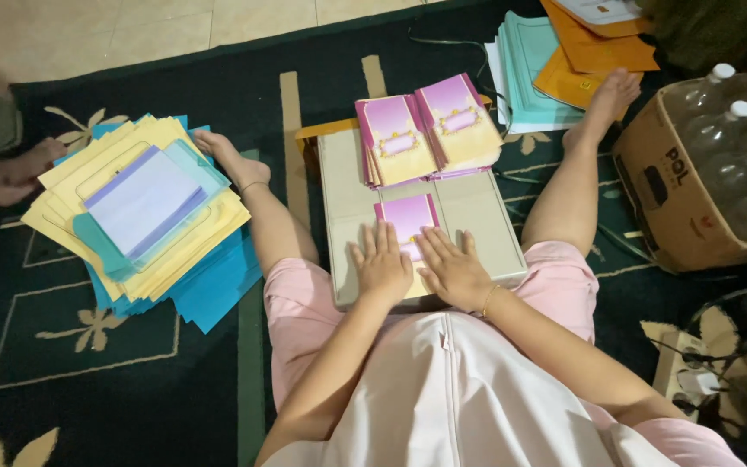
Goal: The person folds paper sheets into envelopes and stacks them on a wooden stand.
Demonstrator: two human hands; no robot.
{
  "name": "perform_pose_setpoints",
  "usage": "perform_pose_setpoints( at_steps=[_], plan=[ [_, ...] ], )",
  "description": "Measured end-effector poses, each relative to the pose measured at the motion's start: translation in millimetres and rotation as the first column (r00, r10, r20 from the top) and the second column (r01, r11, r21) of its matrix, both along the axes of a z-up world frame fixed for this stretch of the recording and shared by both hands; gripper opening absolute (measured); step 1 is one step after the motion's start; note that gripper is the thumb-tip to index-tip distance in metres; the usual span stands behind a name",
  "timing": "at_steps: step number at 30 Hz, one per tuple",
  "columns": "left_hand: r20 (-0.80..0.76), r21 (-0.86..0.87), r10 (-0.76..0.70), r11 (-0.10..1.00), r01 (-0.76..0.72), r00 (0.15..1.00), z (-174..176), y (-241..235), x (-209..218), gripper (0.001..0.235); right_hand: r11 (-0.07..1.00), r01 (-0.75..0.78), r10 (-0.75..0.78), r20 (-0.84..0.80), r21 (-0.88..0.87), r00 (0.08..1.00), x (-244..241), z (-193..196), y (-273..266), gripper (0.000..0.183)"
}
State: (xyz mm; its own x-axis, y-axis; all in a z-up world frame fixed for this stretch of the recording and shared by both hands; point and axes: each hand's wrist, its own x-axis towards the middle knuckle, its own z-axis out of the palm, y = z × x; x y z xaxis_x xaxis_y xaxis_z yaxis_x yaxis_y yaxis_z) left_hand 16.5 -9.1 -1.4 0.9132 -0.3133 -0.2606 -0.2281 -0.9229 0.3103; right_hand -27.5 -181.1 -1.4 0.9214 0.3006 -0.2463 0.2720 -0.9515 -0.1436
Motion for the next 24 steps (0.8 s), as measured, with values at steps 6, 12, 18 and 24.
perform_pose_setpoints(
  at_steps=[6,12,18,24],
  plan=[
    [0.167,0.071,0.017,0.997,-0.029,0.986,-28.1,0.4,70.3,0.069,1.000,-0.028,0.028,0.061,-0.009,0.998,3.9,-3.7,1.1,0.068],
    [0.121,0.035,-0.124,0.992,0.120,0.985,-3.4,2.3,-0.2,0.067,1.000,0.005,-0.005,0.021,-0.016,1.000,1.8,8.1,4.2,0.067],
    [0.003,0.089,-0.306,0.948,0.305,0.952,8.2,20.8,-15.0,0.068,1.000,0.000,0.000,0.001,-0.007,1.000,1.1,15.0,4.5,0.068],
    [0.111,0.059,-0.108,0.993,0.101,0.988,-20.3,2.6,61.3,0.067,1.000,-0.001,0.001,0.015,-0.004,1.000,0.3,11.0,4.5,0.067]
  ],
)
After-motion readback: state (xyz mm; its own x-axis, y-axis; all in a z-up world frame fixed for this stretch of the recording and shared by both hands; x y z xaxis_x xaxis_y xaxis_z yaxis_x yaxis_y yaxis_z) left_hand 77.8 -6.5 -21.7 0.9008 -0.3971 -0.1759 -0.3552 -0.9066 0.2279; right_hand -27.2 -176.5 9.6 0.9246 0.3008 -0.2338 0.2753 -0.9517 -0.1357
